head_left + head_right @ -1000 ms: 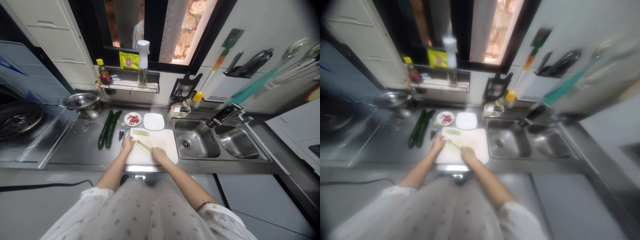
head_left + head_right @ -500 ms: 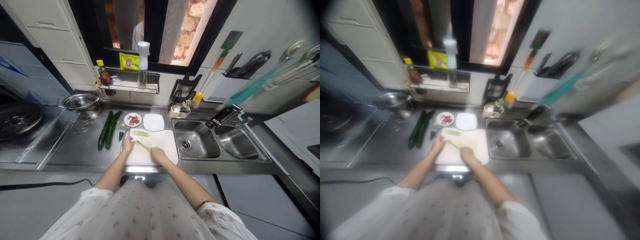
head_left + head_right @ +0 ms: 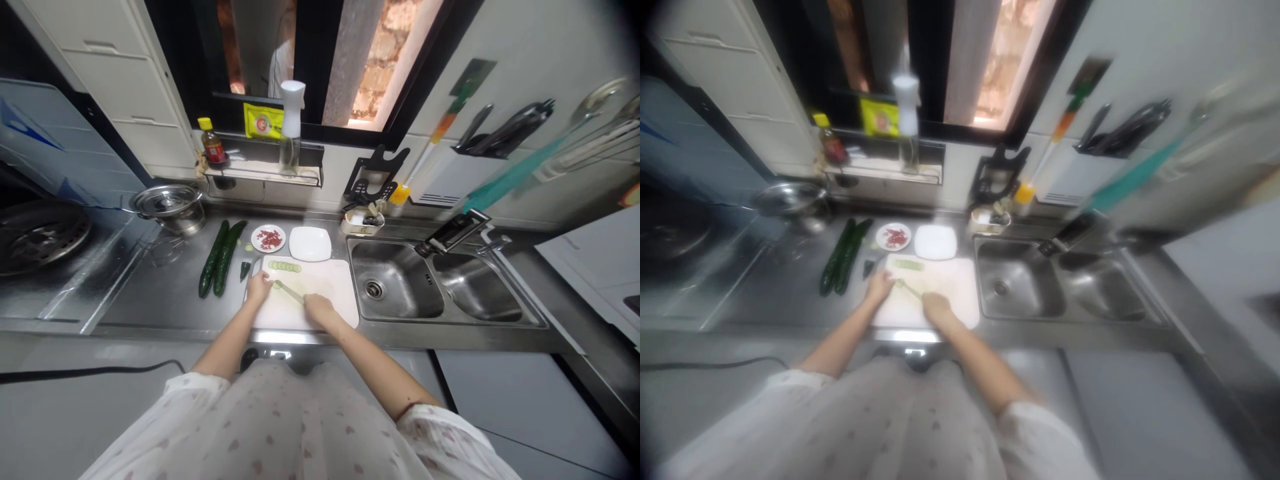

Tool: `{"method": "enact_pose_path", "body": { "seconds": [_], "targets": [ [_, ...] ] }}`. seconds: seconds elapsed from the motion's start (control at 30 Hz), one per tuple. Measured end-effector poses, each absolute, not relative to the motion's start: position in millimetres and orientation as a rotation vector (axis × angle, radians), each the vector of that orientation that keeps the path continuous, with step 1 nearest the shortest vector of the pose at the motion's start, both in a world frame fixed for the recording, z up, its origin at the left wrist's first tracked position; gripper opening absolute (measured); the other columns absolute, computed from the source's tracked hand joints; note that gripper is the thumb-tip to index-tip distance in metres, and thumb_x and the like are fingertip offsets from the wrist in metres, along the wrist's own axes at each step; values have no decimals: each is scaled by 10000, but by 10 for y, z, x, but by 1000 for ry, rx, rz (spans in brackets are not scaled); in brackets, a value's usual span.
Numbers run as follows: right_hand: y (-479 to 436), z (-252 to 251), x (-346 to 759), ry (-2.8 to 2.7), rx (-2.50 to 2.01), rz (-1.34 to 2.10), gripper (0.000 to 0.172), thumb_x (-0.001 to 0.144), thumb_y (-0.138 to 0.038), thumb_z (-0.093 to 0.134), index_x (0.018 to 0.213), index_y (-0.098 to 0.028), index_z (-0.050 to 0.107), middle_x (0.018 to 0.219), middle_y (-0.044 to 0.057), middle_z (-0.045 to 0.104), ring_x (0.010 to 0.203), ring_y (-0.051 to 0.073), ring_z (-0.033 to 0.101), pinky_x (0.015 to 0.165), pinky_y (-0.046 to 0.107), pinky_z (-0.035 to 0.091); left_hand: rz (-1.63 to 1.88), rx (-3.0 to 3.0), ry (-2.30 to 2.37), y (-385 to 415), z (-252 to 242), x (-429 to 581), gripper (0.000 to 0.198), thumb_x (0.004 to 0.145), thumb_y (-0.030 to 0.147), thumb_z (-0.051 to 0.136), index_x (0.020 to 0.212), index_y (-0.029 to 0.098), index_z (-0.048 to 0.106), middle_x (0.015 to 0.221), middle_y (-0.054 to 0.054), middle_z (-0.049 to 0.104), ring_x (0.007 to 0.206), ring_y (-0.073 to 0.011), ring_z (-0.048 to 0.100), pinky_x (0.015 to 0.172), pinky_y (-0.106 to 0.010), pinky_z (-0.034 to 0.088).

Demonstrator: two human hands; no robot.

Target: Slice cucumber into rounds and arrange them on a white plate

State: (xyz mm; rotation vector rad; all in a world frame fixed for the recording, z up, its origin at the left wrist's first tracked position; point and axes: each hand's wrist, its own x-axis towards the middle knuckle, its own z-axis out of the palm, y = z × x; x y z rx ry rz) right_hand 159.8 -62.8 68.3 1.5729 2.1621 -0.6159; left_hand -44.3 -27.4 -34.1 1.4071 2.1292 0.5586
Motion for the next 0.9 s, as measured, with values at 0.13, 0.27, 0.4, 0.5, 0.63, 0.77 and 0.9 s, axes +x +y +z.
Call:
{"method": "enact_pose_path", "body": {
  "seconds": [0.13, 0.27, 0.4, 0.5, 0.63, 0.77, 0.9],
  "targets": [
    [-612, 670, 1587, 2157, 1567, -611, 359, 914, -123, 349, 1100, -110, 656, 1034, 184, 686, 1011, 252, 651, 774, 318, 501, 554, 1409, 2135, -279, -339, -444, 223, 768, 256, 647, 981, 189, 650, 861, -48, 684, 851, -181, 627, 765, -241, 429],
    [-620, 662, 1577, 2158, 1574, -612, 345, 917, -126, 367, 1107, -113, 655, 1047, 181, 684, 1014, 250, 651, 780, 313, 500, 556, 1407, 2132, -283, -325, -440, 215, 770, 263, 647, 972, 188, 648, 859, -49, 686, 840, -182, 628, 751, -244, 428],
    [-623, 731, 1581, 2154, 1554, -608, 340, 910, -115, 384, 1114, -114, 656, 1062, 186, 681, 1018, 251, 650, 792, 324, 500, 545, 1401, 2133, -273, -326, -441, 209, 765, 250, 644, 964, 188, 647, 856, -48, 687, 848, -181, 632, 764, -243, 430],
    [-614, 815, 1561, 2168, 1520, -561, 359, 907, -81, 368, 1117, -90, 658, 1056, 205, 679, 1023, 259, 649, 795, 333, 502, 541, 1396, 2133, -264, -340, -446, 206, 765, 247, 640, 963, 191, 646, 852, -46, 687, 856, -184, 633, 772, -245, 433],
    [-612, 883, 1527, 2189, 1517, -486, 366, 906, -54, 360, 1110, -75, 664, 1048, 214, 679, 1019, 265, 651, 792, 337, 509, 551, 1412, 2126, -260, -354, -454, 203, 767, 247, 636, 961, 189, 646, 868, -51, 686, 864, -189, 632, 781, -252, 435],
    [-611, 900, 1529, 2222, 1500, -453, 371, 905, -42, 353, 1108, -72, 662, 1049, 218, 677, 1012, 267, 654, 798, 353, 514, 552, 1411, 2130, -261, -351, -453, 205, 768, 254, 641, 963, 189, 645, 882, -57, 684, 864, -191, 630, 778, -253, 432],
    [-579, 896, 1534, 2185, 1486, -524, 365, 899, -53, 368, 1125, -69, 655, 1070, 223, 669, 1037, 273, 643, 814, 361, 513, 545, 1405, 2130, -259, -350, -452, 211, 775, 266, 644, 971, 186, 646, 880, -61, 685, 866, -197, 631, 778, -257, 431]
  ]
}}
